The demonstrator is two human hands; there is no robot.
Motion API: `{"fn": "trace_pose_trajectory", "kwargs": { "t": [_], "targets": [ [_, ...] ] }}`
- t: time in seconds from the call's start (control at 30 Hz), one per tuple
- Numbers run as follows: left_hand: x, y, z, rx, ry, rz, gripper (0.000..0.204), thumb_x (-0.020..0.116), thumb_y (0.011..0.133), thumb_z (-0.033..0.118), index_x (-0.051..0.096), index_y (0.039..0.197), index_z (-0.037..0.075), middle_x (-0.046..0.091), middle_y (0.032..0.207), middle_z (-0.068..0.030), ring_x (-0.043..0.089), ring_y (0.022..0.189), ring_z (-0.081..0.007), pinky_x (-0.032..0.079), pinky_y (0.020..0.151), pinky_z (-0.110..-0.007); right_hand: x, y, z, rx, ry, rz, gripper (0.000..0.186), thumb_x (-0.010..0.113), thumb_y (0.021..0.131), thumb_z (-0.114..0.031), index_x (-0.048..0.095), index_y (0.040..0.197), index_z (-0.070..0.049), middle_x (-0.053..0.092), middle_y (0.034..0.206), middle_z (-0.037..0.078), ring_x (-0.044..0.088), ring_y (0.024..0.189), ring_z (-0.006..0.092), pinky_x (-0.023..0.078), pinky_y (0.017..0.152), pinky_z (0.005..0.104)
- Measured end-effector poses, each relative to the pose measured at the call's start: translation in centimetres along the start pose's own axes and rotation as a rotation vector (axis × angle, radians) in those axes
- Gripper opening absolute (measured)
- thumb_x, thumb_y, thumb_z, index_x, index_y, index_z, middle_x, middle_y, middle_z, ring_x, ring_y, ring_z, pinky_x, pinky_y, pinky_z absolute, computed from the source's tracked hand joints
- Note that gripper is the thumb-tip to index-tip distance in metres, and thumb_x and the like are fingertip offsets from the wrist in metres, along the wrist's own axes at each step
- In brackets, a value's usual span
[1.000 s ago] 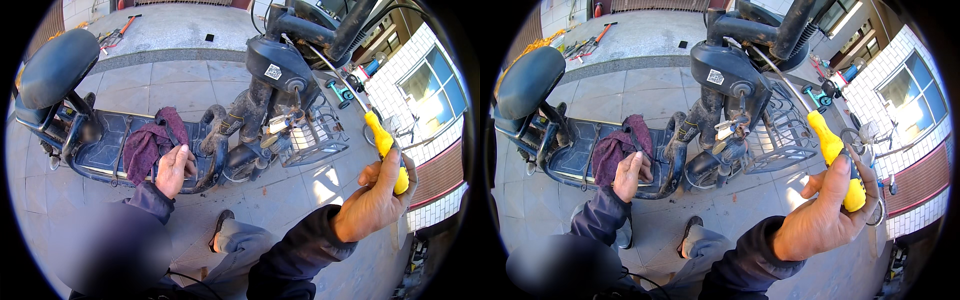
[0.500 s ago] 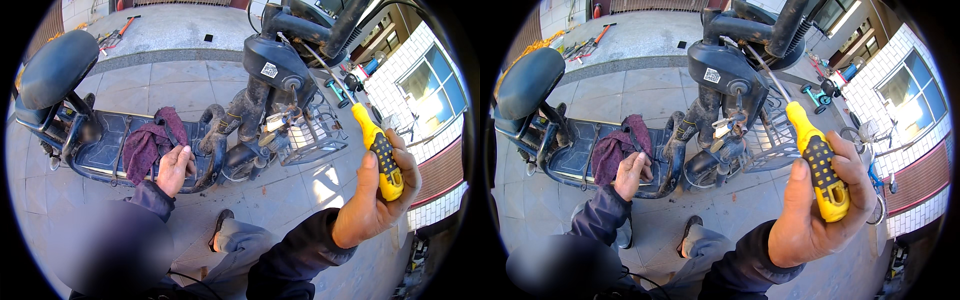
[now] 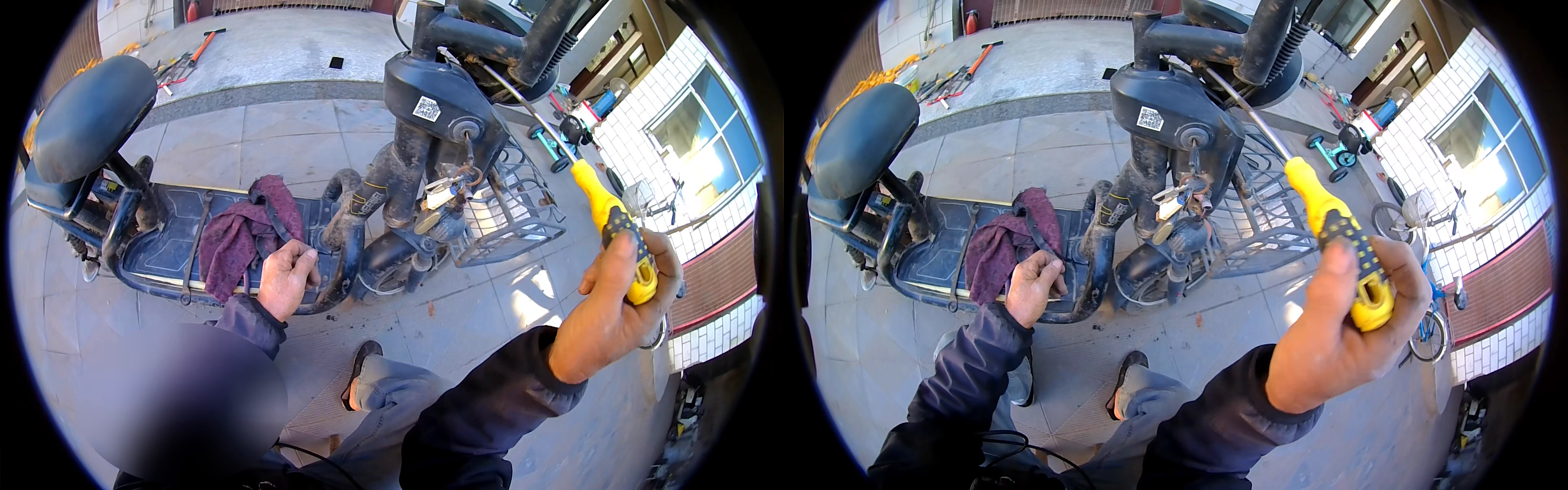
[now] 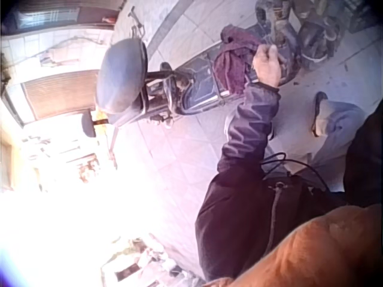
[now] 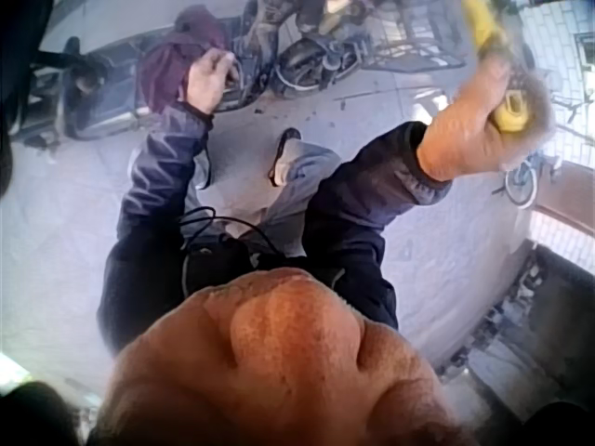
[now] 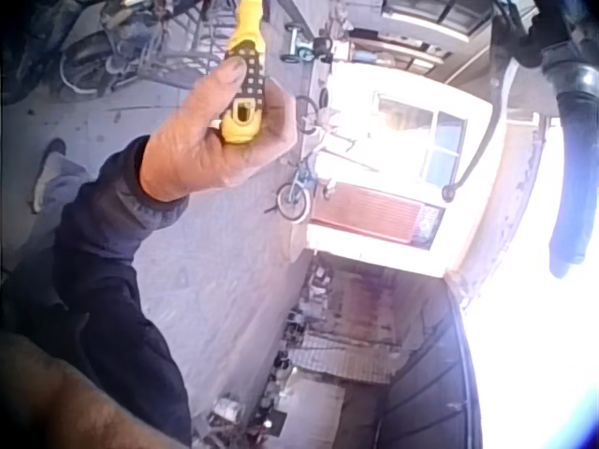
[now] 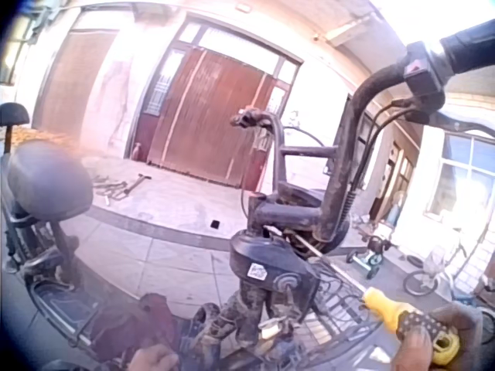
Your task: The person uses a wrench to tighten the axle nut on the front wheel of a scooter. After standing up, they use a rag to wipe the handlebars and the area around the headlight.
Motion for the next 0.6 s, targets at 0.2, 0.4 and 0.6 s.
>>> {"fn": "trace_pose_trajectory", "kwargs": {
  "t": [0.2, 0.4, 0.6],
  "targets": [
    [0.4, 0.1, -0.6, -0.009, 0.006, -0.012, 0.016, 0.053, 0.095, 0.012, 0.058, 0.088, -0.001, 0.061, 0.064, -0.0037, 0.053, 0.055, -0.007, 0.044, 0.053, -0.024, 0.7, -0.8, -2.7, -0.272, -0.092, -0.136, 0.031, 0.072, 0.083, -0.009, 0.056, 0.107, 0.0, 0.058, 0.097, 0.01, 0.058, 0.082, 0.0124, 0.048, 0.074, 0.0226],
    [0.1, -0.1, -0.6, -0.008, 0.026, -0.022, 0.016, 0.052, 0.097, 0.013, 0.058, 0.089, 0.001, 0.06, 0.066, -0.0028, 0.052, 0.056, -0.0067, 0.045, 0.054, -0.022, -0.1, -0.6, 0.1, 0.22, 0.007, -0.04, 0.028, 0.069, 0.088, -0.016, 0.056, 0.106, 0.001, 0.057, 0.094, 0.011, 0.054, 0.063, 0.0099, 0.046, 0.06, 0.022],
    [0.1, 0.0, -0.7, -0.01, -0.013, 0.002, 0.015, 0.055, 0.094, 0.011, 0.059, 0.087, -0.002, 0.061, 0.063, -0.0038, 0.054, 0.055, -0.0077, 0.045, 0.053, -0.025, 0.2, -0.5, -1.9, -0.136, -0.146, -0.046, 0.032, 0.071, 0.085, -0.012, 0.055, 0.11, 0.0, 0.057, 0.098, 0.012, 0.056, 0.076, 0.0117, 0.05, 0.069, 0.0229]
  ]
}}
Point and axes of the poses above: each hand's wrist, its own y-axis towards the middle knuckle, its own x-axis out of the palm, z = x × y, the point moved 6 cm from there along y, towards the middle knuckle
